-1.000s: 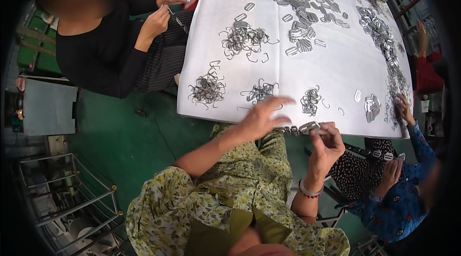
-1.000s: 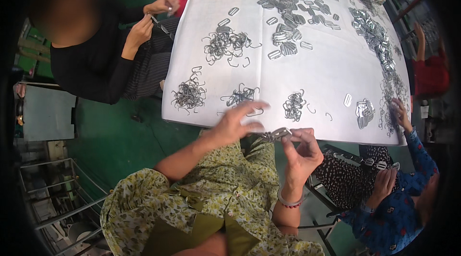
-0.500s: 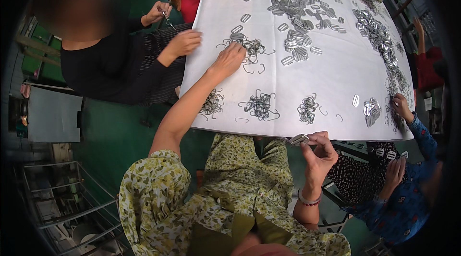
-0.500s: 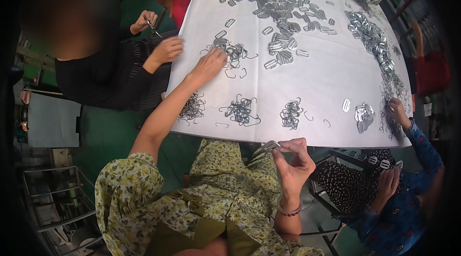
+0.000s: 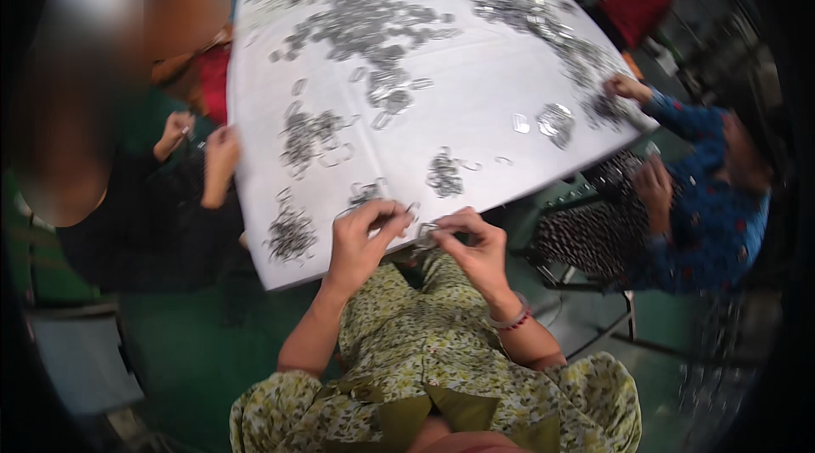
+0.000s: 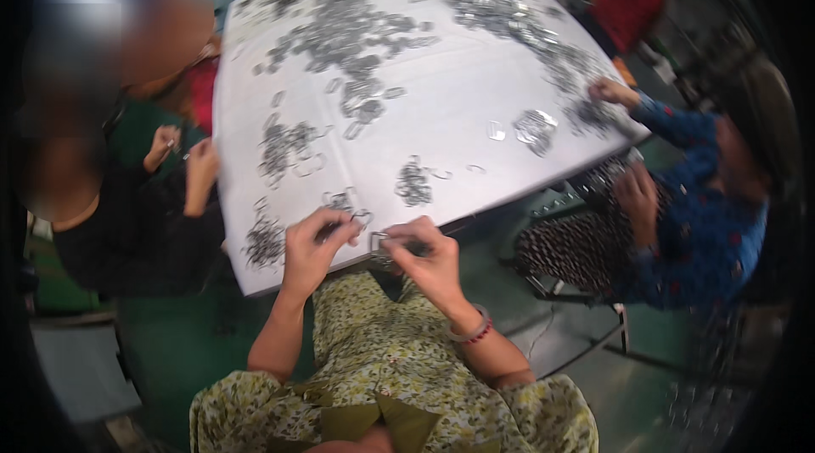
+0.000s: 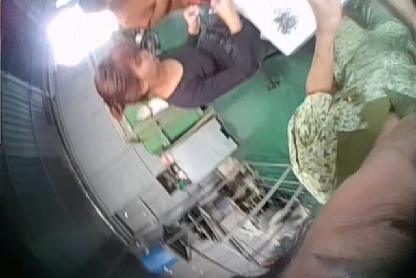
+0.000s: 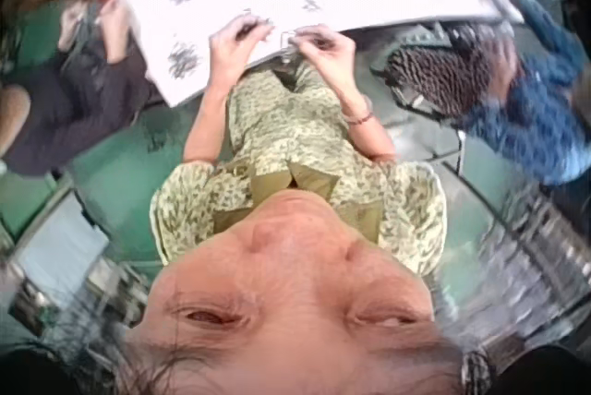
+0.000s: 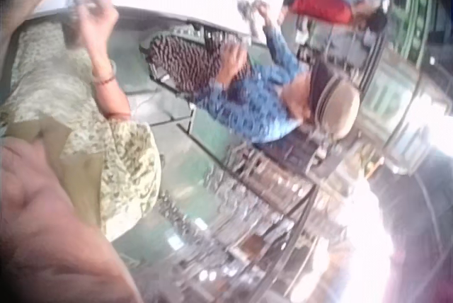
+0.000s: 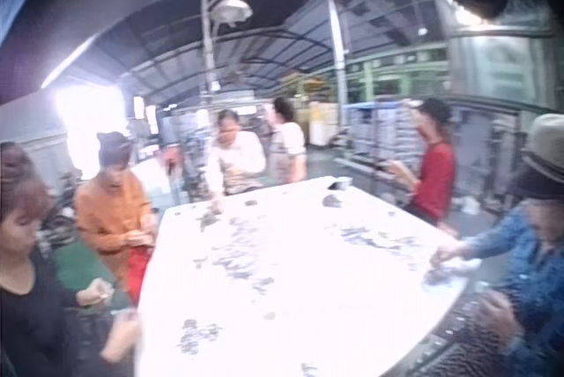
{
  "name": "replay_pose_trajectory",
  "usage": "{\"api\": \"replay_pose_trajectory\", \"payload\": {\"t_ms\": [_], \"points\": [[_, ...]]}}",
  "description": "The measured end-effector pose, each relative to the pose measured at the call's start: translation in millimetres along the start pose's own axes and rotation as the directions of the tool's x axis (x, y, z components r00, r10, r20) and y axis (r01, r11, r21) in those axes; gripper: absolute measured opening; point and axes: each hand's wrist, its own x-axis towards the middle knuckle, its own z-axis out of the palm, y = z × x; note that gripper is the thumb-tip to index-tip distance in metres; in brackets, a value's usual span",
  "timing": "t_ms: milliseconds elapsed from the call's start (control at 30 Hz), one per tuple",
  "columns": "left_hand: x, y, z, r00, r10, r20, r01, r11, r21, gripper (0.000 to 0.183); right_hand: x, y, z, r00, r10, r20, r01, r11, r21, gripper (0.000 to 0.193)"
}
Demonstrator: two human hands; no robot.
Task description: The person sits at a table with several others and repeatedly picks up small metal clips and wire loops, attaching them together by hand. The person occasionally reaches up to hang the assembled chains onto a nearby metal rack. The task involves continuous manual assembly of small hardware components.
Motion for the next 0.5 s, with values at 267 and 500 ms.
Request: {"api": "replay_pose_trajectory", "payload": {"t_ms": [267,500], "points": [[-8,1,30,0.946,0.324,0.011,-0.308,0.89,0.336,0.013,-7,8,-2,0.983,-0.139,-0.116,0.128,0.987,-0.102,0.017],[-13,-3,25,0.983,0.173,0.061,-0.175,0.984,0.021,0.008,-7,-2,-3,0.956,-0.293,0.032,0.286,0.896,-0.339,0.04]]}}
